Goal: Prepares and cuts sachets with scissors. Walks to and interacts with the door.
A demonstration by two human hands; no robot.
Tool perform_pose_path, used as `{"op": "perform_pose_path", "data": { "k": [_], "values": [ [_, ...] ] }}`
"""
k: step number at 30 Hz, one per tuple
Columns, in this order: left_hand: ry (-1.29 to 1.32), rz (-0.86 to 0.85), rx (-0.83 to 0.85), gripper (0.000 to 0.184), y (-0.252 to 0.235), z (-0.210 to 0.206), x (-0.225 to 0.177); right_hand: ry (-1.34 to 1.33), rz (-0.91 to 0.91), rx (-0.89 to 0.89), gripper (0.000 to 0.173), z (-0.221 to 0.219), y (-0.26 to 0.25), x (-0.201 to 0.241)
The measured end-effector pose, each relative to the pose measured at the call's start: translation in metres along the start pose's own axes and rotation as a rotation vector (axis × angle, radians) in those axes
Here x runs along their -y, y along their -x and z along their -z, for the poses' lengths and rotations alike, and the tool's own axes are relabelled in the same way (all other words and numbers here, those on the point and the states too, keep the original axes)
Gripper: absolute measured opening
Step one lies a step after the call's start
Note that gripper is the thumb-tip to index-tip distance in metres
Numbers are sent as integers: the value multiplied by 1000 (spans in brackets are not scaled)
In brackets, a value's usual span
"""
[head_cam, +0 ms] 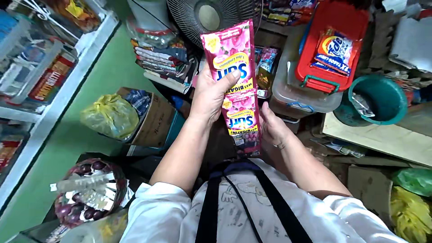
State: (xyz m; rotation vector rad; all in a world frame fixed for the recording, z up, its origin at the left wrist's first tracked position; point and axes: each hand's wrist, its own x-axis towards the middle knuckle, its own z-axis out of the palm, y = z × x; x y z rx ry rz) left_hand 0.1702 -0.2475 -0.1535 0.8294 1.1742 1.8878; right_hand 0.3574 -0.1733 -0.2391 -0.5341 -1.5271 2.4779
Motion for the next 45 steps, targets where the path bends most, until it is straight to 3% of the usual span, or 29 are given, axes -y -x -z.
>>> {"op": "perform_pose_path", "data": {
  "k": [2,7,12,16,18,22,25,27,30,33,36,40,43,45],
  "values": [
    [6,16,11,42,2,1,3,38,61,-17,80,-1,1,1],
    [-2,17,45,48,6,2,9,14,115,-104,34,-10,-1,3],
    [-145,-122,138,46,16,8,15,-45,62,-215,31,-14,-4,1],
    [-582,-449,344,10,26,12,21,-129,76,-437,25,-27,-1,14],
    [-664,-501,363,8,34,15,31,-229,131,-470,25,-32,3,22],
    [-550,-349,284,35,52,21,42,-290,186,-430,29,-28,4,30],
    [-91,29,163,61,64,19,34,-261,218,-426,32,-27,3,31],
    [99,219,211,59,64,22,32,-205,238,-430,33,-29,3,34],
    [70,347,237,54,70,13,35,39,213,-442,34,-36,1,36],
    [69,412,88,46,71,5,43,421,231,-498,40,-31,-2,31],
    [69,349,-64,49,61,10,55,529,223,-602,48,-11,4,17],
    [53,262,-147,51,49,6,59,155,-65,-708,45,4,15,-23],
    [3,276,-90,51,51,-9,61,-231,-315,-592,50,5,17,-38],
    [14,326,-19,53,55,-14,66,-406,-337,-501,58,3,16,-35]
  ]
}}
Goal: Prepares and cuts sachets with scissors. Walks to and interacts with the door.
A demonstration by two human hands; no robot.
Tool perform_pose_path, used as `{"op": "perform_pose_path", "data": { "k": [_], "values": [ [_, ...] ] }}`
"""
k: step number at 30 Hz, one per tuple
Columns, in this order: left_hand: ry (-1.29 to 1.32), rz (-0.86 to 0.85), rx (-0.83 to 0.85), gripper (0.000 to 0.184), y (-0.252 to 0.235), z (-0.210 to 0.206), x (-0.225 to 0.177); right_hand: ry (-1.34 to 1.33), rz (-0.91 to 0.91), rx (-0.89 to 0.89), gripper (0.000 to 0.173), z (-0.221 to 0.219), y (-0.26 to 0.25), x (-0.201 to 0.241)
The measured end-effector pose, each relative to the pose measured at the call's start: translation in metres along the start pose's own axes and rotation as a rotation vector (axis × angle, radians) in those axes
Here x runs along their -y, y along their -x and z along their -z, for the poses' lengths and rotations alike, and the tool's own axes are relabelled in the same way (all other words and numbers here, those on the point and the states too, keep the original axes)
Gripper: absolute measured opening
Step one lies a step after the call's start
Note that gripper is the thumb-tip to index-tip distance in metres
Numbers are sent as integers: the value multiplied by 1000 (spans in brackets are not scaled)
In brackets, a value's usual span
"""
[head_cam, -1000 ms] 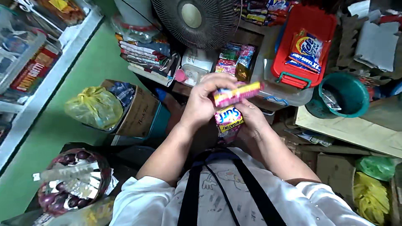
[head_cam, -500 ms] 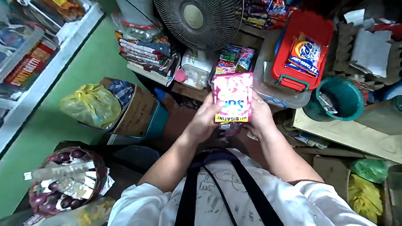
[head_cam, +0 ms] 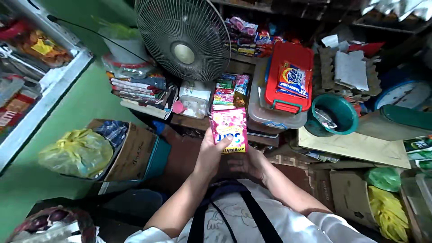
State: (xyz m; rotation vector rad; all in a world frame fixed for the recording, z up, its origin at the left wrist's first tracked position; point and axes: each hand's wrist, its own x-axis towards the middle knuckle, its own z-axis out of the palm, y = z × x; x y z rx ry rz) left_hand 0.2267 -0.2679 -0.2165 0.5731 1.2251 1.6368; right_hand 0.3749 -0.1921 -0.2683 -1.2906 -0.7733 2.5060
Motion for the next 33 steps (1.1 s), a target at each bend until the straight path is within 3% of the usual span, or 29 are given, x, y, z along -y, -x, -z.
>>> {"op": "perform_pose_path", "data": {
  "k": [4,9,11,14,17,18,20,22,23,27,29,33],
  "values": [
    [-6,68,95,54,6,-2,12,-164,147,78,59,-2,3,18],
    [48,49,150,51,5,5,12,37,349,174,46,0,6,32],
    [102,11,188,51,5,7,8,75,415,206,37,-6,11,39],
    [92,-93,246,52,7,11,9,52,569,240,39,-8,9,50],
    [-166,-229,283,60,7,14,10,88,766,182,40,-15,12,73],
    [-257,-260,290,63,8,14,10,91,802,109,33,-19,16,82],
    [-351,-254,312,90,8,13,8,15,886,79,29,-23,18,99],
    [-382,-151,332,115,8,11,6,-39,922,67,29,-25,21,116],
    [-423,-88,348,117,8,9,4,-66,930,91,27,-26,24,124],
    [-500,151,457,84,6,1,0,-21,981,209,26,-33,32,141],
    [-411,100,466,63,1,-6,1,146,1034,267,39,-33,31,142],
    [-337,-114,194,39,-11,-20,9,306,983,284,42,-32,32,141]
  ]
}}
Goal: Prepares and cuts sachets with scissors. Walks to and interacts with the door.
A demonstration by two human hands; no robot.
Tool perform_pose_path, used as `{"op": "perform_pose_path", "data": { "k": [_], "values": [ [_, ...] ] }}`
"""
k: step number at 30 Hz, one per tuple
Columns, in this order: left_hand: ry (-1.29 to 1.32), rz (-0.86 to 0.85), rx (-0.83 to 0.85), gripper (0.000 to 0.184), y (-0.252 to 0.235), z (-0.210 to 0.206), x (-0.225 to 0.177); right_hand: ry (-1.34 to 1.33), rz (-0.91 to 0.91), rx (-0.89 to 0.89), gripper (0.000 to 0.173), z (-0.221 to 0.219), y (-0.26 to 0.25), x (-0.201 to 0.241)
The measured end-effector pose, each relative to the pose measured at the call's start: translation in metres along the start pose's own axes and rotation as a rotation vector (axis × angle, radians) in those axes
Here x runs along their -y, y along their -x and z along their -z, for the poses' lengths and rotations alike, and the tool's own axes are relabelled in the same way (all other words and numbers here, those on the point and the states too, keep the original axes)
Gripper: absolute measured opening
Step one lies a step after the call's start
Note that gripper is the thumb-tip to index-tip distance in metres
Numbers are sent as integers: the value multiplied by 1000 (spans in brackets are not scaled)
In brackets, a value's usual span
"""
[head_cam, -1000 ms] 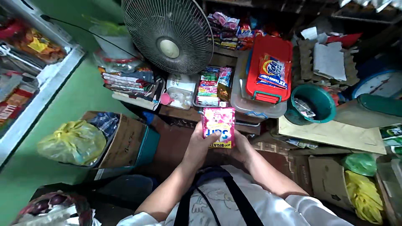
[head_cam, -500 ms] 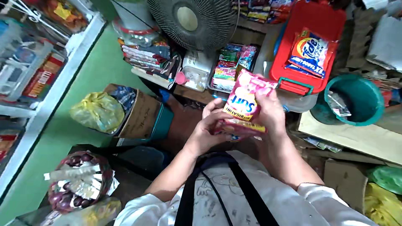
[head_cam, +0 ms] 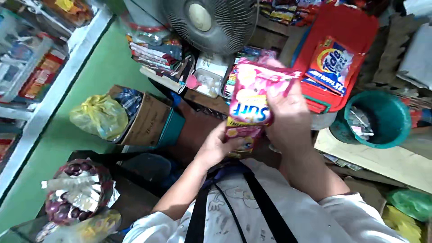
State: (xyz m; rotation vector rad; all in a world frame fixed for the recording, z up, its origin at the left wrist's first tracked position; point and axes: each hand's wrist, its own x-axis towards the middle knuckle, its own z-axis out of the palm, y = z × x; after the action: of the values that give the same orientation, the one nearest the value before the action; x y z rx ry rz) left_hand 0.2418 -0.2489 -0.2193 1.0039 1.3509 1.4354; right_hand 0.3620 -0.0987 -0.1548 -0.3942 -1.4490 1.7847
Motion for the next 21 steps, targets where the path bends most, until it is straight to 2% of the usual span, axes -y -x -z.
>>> {"op": "perform_pose_path", "data": {
  "k": [3,5,10,13,21],
  "values": [
    [-52,-107,-132,21,-11,-7,11,134,39,123,38,9,3,-5],
    [-69,-109,-162,15,-15,-10,19,203,34,175,36,20,2,-10],
    [62,-62,-137,20,-22,-17,31,253,-290,178,40,54,6,-27],
    [126,27,-213,21,-30,-18,35,219,-493,252,38,66,15,-50],
    [105,360,-361,26,-40,-33,43,173,-725,255,39,74,26,-84]
  ]
}}
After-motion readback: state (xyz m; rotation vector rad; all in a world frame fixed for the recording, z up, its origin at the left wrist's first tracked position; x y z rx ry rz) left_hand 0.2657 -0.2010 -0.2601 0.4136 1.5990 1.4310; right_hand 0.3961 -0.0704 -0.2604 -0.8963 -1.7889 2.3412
